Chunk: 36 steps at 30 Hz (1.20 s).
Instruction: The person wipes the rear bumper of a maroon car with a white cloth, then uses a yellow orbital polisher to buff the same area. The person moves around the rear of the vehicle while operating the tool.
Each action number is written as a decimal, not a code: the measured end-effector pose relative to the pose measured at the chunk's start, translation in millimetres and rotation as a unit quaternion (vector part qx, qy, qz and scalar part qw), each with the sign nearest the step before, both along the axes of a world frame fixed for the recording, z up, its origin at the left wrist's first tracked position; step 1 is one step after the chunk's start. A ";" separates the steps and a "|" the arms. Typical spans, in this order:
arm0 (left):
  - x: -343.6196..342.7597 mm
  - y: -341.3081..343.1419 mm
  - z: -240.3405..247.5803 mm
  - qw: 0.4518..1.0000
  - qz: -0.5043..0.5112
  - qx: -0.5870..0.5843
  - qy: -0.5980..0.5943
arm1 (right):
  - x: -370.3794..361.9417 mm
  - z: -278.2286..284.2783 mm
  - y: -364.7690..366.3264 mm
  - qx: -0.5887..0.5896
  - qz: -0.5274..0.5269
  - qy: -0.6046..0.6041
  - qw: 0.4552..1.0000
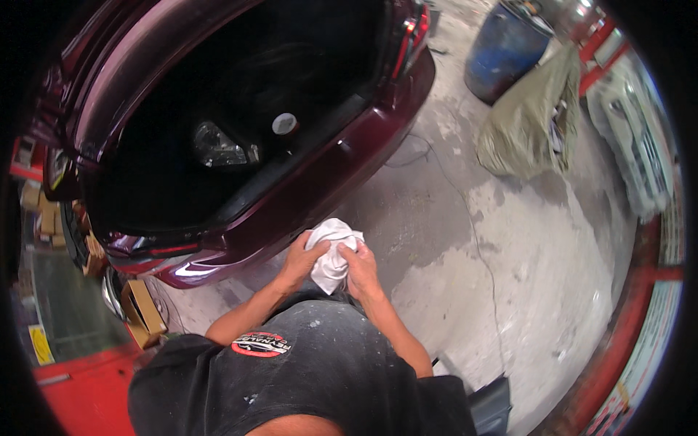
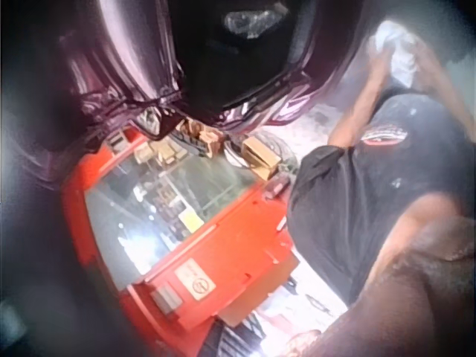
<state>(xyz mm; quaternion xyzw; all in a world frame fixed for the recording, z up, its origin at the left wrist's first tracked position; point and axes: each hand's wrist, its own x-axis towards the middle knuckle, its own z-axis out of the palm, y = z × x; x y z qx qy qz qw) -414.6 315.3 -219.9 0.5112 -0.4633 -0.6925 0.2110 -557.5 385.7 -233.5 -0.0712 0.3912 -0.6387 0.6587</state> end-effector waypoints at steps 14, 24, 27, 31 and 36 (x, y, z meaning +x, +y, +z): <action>-110.3 -210.2 2.3 0.979 0.120 0.044 0.159 | -134.3 -49.7 -108.9 0.151 -0.018 0.421 0.894; -134.5 -482.8 37.7 0.951 0.246 -0.164 0.090 | -251.4 -169.5 62.6 0.460 0.127 0.621 0.622; -150.8 -529.6 24.7 0.950 0.206 -0.226 0.065 | -257.9 -175.7 109.3 0.472 0.262 0.603 0.588; -174.6 -557.7 7.9 0.903 0.120 -0.359 -0.205 | -260.0 -197.7 135.6 0.473 0.186 0.601 0.617; -213.5 -521.6 -10.4 0.902 0.136 -0.379 -0.157 | -308.5 -246.4 134.0 0.444 0.155 0.631 0.617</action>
